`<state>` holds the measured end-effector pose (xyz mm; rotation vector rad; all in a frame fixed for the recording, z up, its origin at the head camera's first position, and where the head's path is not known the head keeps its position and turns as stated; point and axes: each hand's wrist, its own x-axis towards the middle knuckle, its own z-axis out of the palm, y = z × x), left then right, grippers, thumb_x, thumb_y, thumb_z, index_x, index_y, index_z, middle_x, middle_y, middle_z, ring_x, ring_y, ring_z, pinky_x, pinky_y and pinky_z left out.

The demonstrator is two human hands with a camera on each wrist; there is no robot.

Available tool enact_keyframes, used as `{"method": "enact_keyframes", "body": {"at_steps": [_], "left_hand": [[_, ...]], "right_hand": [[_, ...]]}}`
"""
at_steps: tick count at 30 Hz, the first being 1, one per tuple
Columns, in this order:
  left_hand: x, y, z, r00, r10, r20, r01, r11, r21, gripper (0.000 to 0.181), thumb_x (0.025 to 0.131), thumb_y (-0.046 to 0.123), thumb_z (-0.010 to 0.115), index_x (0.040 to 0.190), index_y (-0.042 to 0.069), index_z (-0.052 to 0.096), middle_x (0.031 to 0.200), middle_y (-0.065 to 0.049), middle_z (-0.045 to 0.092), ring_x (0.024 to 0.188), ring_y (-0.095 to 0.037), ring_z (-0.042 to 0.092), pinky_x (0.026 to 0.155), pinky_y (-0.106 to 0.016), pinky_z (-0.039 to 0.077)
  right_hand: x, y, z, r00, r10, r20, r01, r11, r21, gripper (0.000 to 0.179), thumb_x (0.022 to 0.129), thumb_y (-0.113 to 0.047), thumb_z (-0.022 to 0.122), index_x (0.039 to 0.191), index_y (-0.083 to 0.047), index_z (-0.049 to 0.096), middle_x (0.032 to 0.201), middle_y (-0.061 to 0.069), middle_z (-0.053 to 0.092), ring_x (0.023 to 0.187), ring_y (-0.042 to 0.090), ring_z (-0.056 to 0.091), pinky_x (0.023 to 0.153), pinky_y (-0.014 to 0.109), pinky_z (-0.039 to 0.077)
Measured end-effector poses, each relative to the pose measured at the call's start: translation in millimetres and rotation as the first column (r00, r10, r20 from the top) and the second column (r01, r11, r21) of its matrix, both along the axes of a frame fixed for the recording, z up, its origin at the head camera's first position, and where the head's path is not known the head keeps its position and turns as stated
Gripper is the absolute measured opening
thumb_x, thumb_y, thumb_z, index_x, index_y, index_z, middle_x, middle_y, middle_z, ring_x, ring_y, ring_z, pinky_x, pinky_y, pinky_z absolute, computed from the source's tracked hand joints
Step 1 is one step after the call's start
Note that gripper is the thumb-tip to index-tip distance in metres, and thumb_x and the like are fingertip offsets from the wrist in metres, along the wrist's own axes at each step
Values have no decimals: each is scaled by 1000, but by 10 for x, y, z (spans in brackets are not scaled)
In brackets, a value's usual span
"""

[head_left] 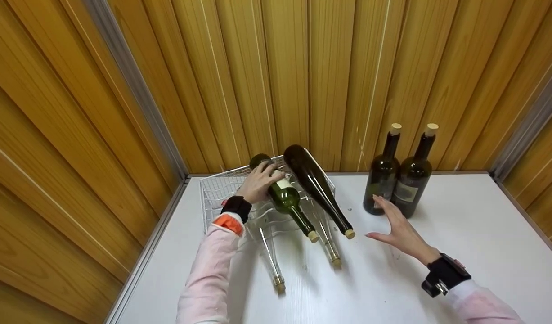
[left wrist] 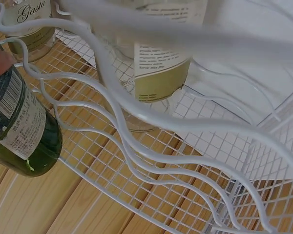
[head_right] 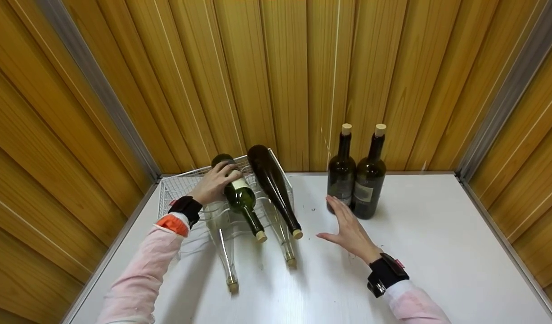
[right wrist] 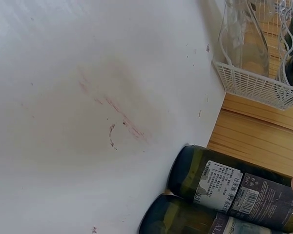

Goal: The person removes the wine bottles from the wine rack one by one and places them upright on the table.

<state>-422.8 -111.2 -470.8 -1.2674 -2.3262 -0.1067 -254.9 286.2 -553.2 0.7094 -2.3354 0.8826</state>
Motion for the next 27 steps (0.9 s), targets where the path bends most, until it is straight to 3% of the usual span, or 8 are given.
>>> {"method": "enact_keyframes", "body": {"at_steps": [7, 11, 16, 19, 24, 27], "left_hand": [[97, -101, 98, 997, 73, 37, -74, 997, 33, 78, 56, 9, 94, 124, 8, 55, 129, -28, 56, 125, -47, 52, 112, -60, 37], [126, -155, 151, 994, 108, 4, -108, 994, 30, 83, 51, 12, 96, 122, 3, 54, 130, -22, 58, 129, -44, 51, 114, -64, 32], [174, -191, 212, 988, 152, -35, -149, 987, 65, 83, 49, 18, 97, 119, 1, 54, 119, -18, 61, 118, -39, 57, 113, -58, 36], [228, -179, 254, 983, 172, -60, -166, 982, 93, 84, 50, 22, 96, 119, 1, 54, 116, -18, 60, 110, -38, 57, 107, -57, 42], [344, -67, 353, 974, 208, -93, -196, 974, 116, 84, 52, 33, 97, 116, 2, 52, 110, -16, 58, 103, -34, 55, 92, -53, 47], [451, 30, 416, 969, 238, -68, -227, 964, 137, 86, 52, 38, 97, 116, 3, 52, 108, -14, 57, 100, -32, 54, 88, -51, 47]], "right_hand": [[-38, 21, 56, 1000, 0, -26, 0, 1000, -8, 100, 65, -3, 91, 148, 12, 37, 147, 37, 41, 130, 49, 37, 114, 7, 12], [-55, 36, 90, 1000, -8, -10, 7, 999, -32, 100, 65, 0, 90, 148, 13, 36, 147, 37, 41, 130, 48, 36, 112, 5, 13], [-80, 53, 137, 1000, -28, 8, 28, 997, -69, 100, 65, 2, 89, 148, 13, 35, 147, 37, 40, 130, 47, 37, 111, 5, 13], [-90, 53, 170, 999, -35, 27, 38, 994, -103, 97, 67, 2, 88, 149, 12, 35, 148, 36, 39, 136, 36, 37, 111, 5, 14], [-79, 36, 254, 991, -41, 127, 66, 979, -193, 89, 76, 2, 83, 150, 10, 34, 151, 34, 38, 141, 17, 34, 109, 4, 17], [-61, 24, 327, 974, -22, 225, 78, 966, -246, 85, 83, 0, 79, 152, 8, 31, 155, 32, 34, 143, 29, 33, 107, 1, 19]]}}
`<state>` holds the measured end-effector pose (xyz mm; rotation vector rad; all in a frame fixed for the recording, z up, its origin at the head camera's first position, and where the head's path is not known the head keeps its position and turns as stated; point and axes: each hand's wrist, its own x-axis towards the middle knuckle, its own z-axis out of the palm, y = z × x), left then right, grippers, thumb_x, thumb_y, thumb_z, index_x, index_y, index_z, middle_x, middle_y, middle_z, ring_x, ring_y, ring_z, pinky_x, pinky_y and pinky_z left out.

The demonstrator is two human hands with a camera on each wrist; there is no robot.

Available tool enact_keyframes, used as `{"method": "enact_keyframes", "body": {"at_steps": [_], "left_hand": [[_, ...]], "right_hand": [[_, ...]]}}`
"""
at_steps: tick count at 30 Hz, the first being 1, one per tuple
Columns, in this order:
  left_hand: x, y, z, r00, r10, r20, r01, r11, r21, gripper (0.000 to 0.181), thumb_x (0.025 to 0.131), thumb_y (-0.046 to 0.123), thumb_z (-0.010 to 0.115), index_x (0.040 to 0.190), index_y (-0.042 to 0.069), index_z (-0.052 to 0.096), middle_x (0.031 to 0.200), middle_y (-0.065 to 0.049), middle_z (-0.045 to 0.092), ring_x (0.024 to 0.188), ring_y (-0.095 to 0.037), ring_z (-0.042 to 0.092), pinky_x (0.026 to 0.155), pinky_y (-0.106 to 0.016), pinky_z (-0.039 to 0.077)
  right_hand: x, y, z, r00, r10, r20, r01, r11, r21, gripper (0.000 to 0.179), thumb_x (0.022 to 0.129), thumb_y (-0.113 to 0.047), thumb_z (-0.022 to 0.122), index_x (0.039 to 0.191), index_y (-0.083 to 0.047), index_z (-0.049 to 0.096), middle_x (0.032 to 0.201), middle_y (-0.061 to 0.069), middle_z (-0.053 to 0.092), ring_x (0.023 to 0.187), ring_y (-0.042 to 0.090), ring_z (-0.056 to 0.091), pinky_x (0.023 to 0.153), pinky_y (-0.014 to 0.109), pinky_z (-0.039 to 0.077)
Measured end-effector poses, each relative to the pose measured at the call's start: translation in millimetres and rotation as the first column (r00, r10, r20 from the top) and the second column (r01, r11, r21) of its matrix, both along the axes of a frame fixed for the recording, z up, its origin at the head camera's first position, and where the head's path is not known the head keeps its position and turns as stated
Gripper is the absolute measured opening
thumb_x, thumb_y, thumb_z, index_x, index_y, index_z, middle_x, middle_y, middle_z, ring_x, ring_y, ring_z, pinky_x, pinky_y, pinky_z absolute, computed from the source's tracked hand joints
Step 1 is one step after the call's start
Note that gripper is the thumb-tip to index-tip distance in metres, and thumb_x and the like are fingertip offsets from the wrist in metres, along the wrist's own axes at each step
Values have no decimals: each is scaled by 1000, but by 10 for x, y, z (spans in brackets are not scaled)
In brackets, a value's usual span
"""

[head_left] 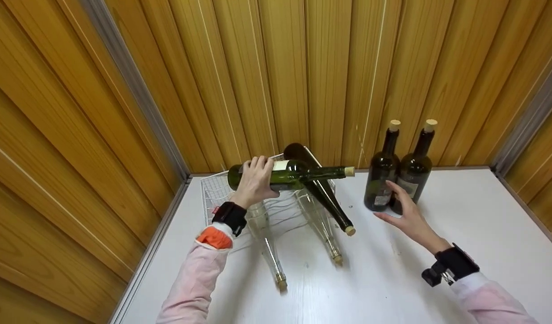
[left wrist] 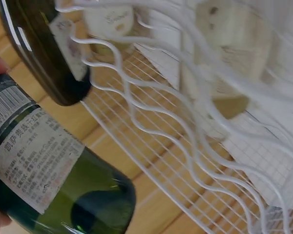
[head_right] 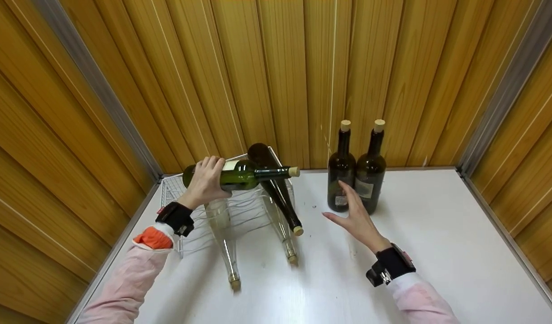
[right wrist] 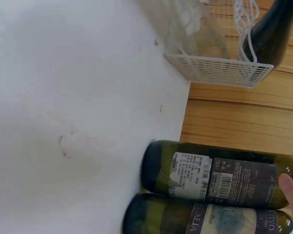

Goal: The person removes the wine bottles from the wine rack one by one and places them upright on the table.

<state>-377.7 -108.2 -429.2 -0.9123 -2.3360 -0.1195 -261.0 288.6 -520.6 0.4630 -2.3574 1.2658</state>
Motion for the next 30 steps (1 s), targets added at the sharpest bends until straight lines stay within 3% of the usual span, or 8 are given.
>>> {"method": "enact_keyframes", "body": {"at_steps": [3, 6, 11, 14, 19, 22, 27, 30], "left_hand": [[134, 108, 57, 999, 20, 43, -21, 999, 42, 85, 53, 39, 97, 116, 3, 52, 107, -14, 58, 99, -30, 54, 85, -48, 47], [273, 224, 110, 995, 18, 94, -27, 995, 93, 87, 54, 40, 96, 119, 3, 52, 110, -15, 59, 102, -31, 54, 83, -45, 47], [489, 397, 196, 983, -43, 176, 5, 977, 214, 90, 55, 37, 97, 124, 1, 50, 112, -17, 59, 102, -31, 54, 80, -43, 49], [615, 482, 237, 962, -141, 233, 57, 941, 332, 86, 57, 30, 96, 123, -1, 51, 108, -15, 59, 98, -29, 53, 82, -41, 50], [791, 592, 245, 879, -346, 328, 112, 818, 564, 72, 60, 14, 88, 120, -2, 52, 106, -14, 60, 98, -26, 56, 88, -40, 52], [885, 645, 208, 829, -421, 368, 92, 751, 654, 65, 60, 10, 82, 117, 0, 53, 104, -13, 63, 93, -24, 59, 84, -38, 52], [1064, 710, 90, 759, -462, 458, 2, 706, 708, 63, 61, 13, 79, 118, 3, 53, 98, -7, 65, 86, -18, 60, 80, -35, 52], [1158, 757, -3, 704, -500, 503, -40, 680, 732, 68, 62, 14, 80, 123, 3, 52, 99, -6, 66, 86, -16, 61, 81, -36, 53]], "right_hand": [[27, -12, 78, 995, 15, 97, -8, 998, -66, 81, 89, -2, 74, 154, 7, 27, 158, 30, 30, 143, 42, 28, 104, 0, 21], [50, -23, 148, 986, 33, 163, -9, 989, -144, 77, 94, -2, 68, 156, 6, 24, 160, 28, 28, 144, 43, 27, 103, 1, 24], [58, -60, 247, 982, 77, 173, -27, 962, -273, 71, 97, 2, 61, 156, 6, 22, 158, 24, 31, 140, 9, 36, 105, 6, 31], [56, -86, 294, 986, 104, 129, -53, 935, -351, 68, 97, 4, 58, 155, 9, 23, 154, 14, 38, 130, -8, 39, 106, 9, 33], [64, -122, 401, 982, 155, 108, -86, 875, -477, 63, 101, -1, 52, 154, 11, 21, 142, -15, 48, 129, -5, 43, 103, 11, 37], [67, -137, 457, 974, 194, 114, -101, 831, -547, 62, 105, -8, 49, 155, 10, 18, 138, -19, 50, 129, -3, 45, 102, 11, 38], [61, -175, 508, 959, 277, 53, -177, 737, -653, 61, 108, -13, 45, 154, 13, 16, 138, -10, 54, 128, 2, 50, 105, 17, 41], [78, -198, 552, 947, 321, 2, -230, 682, -694, 58, 109, -16, 44, 153, 11, 19, 138, -6, 56, 128, 5, 52, 107, 20, 42]]}}
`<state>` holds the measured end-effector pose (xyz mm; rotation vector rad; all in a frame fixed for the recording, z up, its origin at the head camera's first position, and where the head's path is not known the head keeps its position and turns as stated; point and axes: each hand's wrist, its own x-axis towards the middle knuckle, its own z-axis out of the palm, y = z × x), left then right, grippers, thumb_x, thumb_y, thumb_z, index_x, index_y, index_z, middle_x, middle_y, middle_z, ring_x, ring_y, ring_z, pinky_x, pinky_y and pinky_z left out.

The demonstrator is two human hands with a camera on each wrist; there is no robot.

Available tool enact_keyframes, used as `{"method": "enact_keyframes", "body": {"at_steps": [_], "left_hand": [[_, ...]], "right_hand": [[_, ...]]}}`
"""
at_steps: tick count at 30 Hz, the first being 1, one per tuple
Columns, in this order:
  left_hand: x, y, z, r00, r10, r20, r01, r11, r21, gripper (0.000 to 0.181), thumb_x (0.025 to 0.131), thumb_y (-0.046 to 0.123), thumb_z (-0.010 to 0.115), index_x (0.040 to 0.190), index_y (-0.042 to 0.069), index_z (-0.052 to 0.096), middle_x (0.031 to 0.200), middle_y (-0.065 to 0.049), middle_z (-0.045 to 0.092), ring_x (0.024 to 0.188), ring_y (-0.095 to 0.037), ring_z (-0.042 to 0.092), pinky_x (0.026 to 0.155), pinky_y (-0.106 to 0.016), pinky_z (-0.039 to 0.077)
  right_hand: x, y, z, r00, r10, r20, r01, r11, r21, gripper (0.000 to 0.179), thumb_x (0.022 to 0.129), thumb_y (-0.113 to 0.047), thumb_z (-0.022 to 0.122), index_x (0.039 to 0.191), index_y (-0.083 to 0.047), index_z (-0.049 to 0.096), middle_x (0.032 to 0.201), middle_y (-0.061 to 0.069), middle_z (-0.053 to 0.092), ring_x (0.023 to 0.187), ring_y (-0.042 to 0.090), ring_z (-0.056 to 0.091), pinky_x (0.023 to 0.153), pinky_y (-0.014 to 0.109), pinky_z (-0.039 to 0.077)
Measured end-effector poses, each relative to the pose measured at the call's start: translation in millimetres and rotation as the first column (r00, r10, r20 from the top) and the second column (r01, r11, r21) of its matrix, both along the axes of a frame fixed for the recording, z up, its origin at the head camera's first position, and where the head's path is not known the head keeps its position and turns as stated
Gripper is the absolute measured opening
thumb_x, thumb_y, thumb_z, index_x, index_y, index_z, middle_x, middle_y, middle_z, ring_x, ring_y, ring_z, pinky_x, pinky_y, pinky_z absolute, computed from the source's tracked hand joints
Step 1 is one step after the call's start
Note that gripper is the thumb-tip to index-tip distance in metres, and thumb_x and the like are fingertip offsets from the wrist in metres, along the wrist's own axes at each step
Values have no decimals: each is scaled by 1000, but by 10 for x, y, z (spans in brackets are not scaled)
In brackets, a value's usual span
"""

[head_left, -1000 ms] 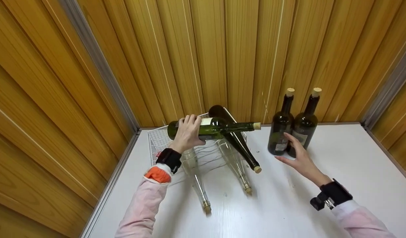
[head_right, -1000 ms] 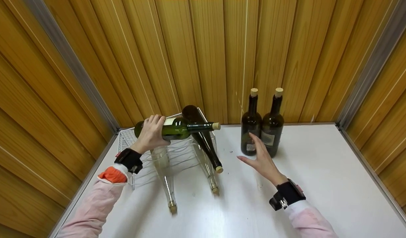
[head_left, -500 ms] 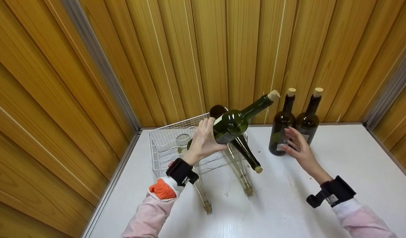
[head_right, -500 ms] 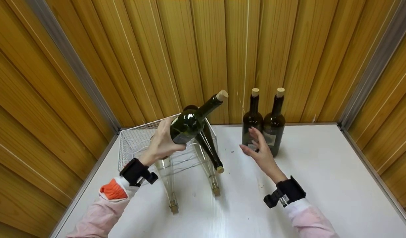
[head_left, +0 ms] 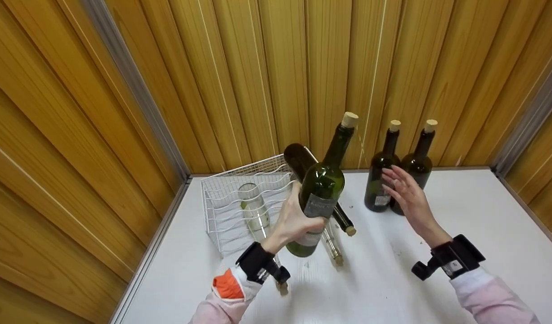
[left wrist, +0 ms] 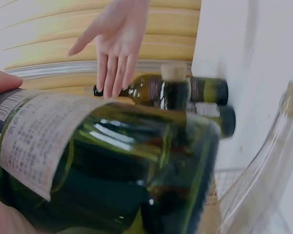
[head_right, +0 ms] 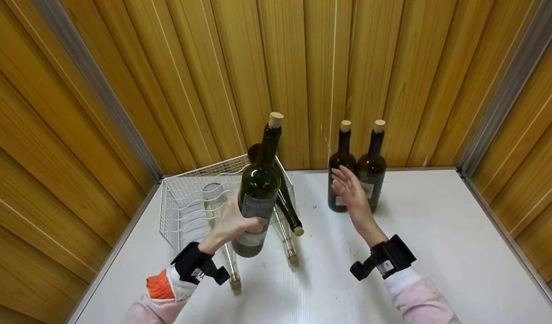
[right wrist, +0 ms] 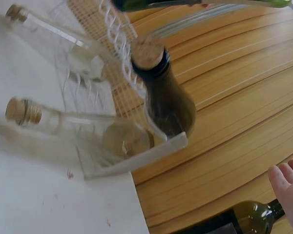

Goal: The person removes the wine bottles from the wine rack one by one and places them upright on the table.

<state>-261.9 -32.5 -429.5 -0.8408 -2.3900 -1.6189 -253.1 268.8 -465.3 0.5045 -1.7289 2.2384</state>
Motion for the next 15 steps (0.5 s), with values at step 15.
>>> {"method": "enact_keyframes", "body": {"at_steps": [15], "left_hand": [[309, 206, -263, 972, -92, 215, 82, 995, 55, 72, 64, 18, 82, 128, 4, 50, 101, 0, 68, 86, -9, 63, 83, -32, 53]], "right_hand": [[54, -295, 362, 980, 149, -132, -161, 983, -87, 60, 107, -27, 51, 152, 6, 30, 142, 5, 55, 133, 16, 50, 112, 28, 40]]}}
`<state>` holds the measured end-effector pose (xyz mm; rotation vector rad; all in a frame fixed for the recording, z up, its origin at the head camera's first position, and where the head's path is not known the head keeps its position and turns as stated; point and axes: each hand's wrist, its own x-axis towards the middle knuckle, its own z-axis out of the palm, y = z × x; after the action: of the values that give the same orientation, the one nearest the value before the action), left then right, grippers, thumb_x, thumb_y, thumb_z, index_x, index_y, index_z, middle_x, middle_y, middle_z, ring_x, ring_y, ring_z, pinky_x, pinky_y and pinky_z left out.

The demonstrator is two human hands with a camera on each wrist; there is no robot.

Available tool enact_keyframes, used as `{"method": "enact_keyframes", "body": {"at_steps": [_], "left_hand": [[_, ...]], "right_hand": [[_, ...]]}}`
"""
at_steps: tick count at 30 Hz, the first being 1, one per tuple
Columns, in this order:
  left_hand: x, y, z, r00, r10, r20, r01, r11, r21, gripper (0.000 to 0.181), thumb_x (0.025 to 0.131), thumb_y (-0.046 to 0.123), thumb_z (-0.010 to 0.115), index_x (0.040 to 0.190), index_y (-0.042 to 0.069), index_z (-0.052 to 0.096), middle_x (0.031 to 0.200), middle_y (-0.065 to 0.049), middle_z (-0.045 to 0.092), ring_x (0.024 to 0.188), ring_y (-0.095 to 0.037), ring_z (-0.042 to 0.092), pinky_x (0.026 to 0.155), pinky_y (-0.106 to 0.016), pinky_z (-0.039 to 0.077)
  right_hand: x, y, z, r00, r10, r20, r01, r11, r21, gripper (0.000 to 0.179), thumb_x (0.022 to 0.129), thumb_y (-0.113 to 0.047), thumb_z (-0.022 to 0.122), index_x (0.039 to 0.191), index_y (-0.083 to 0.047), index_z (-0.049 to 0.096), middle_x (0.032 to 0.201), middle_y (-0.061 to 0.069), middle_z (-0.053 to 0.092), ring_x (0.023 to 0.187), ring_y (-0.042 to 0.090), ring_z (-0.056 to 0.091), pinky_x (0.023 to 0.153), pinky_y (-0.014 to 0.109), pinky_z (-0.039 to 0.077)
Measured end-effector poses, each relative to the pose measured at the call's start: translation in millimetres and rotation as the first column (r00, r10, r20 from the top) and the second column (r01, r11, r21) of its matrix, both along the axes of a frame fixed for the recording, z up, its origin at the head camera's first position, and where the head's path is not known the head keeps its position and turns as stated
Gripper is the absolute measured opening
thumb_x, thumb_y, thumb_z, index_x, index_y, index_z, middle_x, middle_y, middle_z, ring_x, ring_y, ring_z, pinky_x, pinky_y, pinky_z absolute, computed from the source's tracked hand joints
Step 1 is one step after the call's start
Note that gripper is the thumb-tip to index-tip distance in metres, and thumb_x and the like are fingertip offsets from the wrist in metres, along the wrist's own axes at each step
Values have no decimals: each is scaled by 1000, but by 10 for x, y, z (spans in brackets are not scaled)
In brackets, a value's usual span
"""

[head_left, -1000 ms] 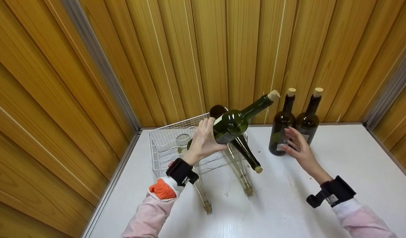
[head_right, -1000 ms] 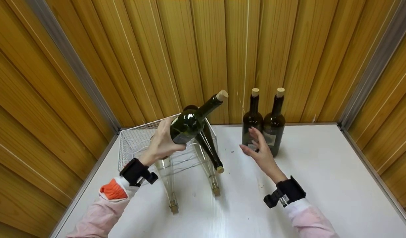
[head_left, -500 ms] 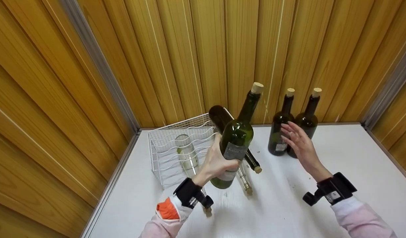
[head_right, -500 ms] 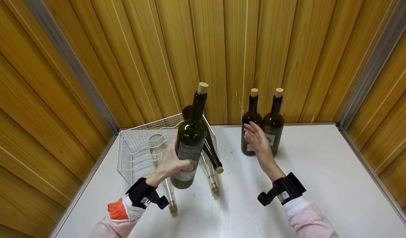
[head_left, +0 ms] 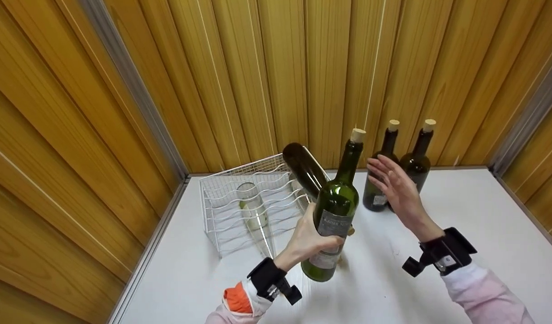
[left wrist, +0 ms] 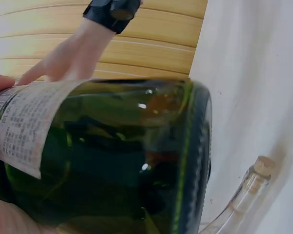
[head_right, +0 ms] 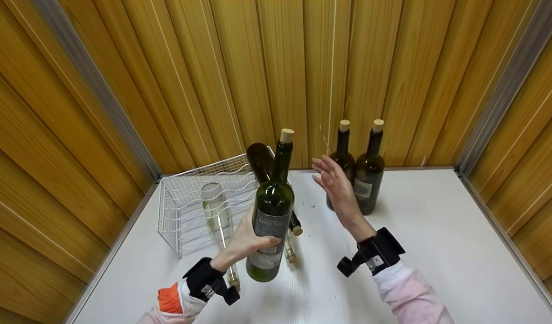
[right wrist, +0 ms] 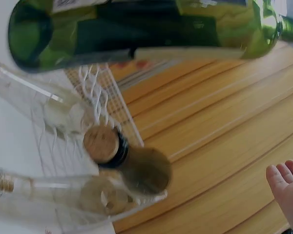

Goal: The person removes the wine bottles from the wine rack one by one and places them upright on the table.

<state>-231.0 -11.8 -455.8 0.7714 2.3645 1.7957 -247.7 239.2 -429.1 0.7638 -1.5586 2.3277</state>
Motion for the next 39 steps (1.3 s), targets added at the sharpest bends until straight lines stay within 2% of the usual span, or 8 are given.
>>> {"method": "enact_keyframes", "body": {"at_steps": [2, 6, 8, 15, 20, 28, 33, 39], "left_hand": [[22, 18, -15, 1000, -5, 19, 5, 1000, -15, 72, 65, 18, 82, 128, 5, 50, 101, 1, 67, 86, -8, 63, 82, -32, 53], [50, 51, -45, 1000, -15, 21, 16, 999, -49, 70, 64, 19, 83, 125, 8, 52, 100, 3, 66, 85, -7, 62, 80, -30, 53], [57, 70, -59, 999, -30, 14, 30, 998, -54, 69, 64, 19, 83, 124, 8, 52, 100, 3, 65, 85, -7, 61, 80, -30, 53], [70, 122, -117, 998, -70, 1, 70, 994, -80, 65, 65, 21, 83, 121, 10, 52, 99, 5, 65, 85, -5, 61, 81, -28, 52], [78, 140, -131, 995, -94, -17, 93, 993, -72, 65, 65, 19, 83, 121, 9, 52, 101, 4, 65, 87, -5, 61, 82, -27, 51], [78, 180, -141, 993, -120, 14, 121, 991, -50, 66, 65, 17, 83, 122, 9, 51, 102, 4, 63, 88, -5, 60, 83, -28, 50], [84, 211, -158, 991, -129, 25, 130, 990, -53, 66, 65, 16, 84, 122, 8, 51, 102, 5, 63, 88, -5, 59, 84, -27, 50], [124, 264, -131, 988, -153, 27, 155, 982, -105, 68, 69, 20, 88, 124, 10, 49, 104, 6, 64, 90, -3, 60, 84, -26, 50]], "right_hand": [[24, -65, 71, 1000, 28, -6, -28, 1000, -3, 67, 105, -31, 55, 153, 7, 28, 143, 5, 53, 133, 16, 49, 112, 28, 39], [89, -176, 200, 997, 70, 15, -70, 997, -13, 88, 101, -39, 61, 155, 12, 13, 144, 2, 49, 135, 12, 47, 113, 26, 36], [104, -218, 260, 997, 81, 11, -81, 997, 4, 89, 102, -41, 60, 155, 12, 12, 146, 4, 50, 137, 13, 47, 115, 27, 35], [110, -335, 428, 985, 159, -68, -158, 987, 23, 55, 104, -41, 54, 149, -10, 45, 142, 7, 58, 134, 21, 53, 112, 34, 41], [147, -387, 492, 977, 207, -58, -208, 978, -8, 38, 108, -30, 47, 141, -11, 51, 124, 5, 67, 117, 20, 64, 106, 35, 47], [184, -404, 519, 992, 128, 19, -127, 992, -24, 19, 109, -17, 46, 122, -8, 55, 96, 2, 65, 89, 14, 67, 87, 30, 55], [182, -428, 510, 994, 82, 66, -78, 995, -65, 7, 108, -15, 48, 106, -9, 52, 80, -1, 59, 74, 12, 59, 74, 25, 51], [218, -472, 501, 998, -15, 67, 22, 996, -92, 9, 106, -9, 46, 97, -10, 50, 69, -3, 52, 61, 8, 51, 61, 22, 46]]}}
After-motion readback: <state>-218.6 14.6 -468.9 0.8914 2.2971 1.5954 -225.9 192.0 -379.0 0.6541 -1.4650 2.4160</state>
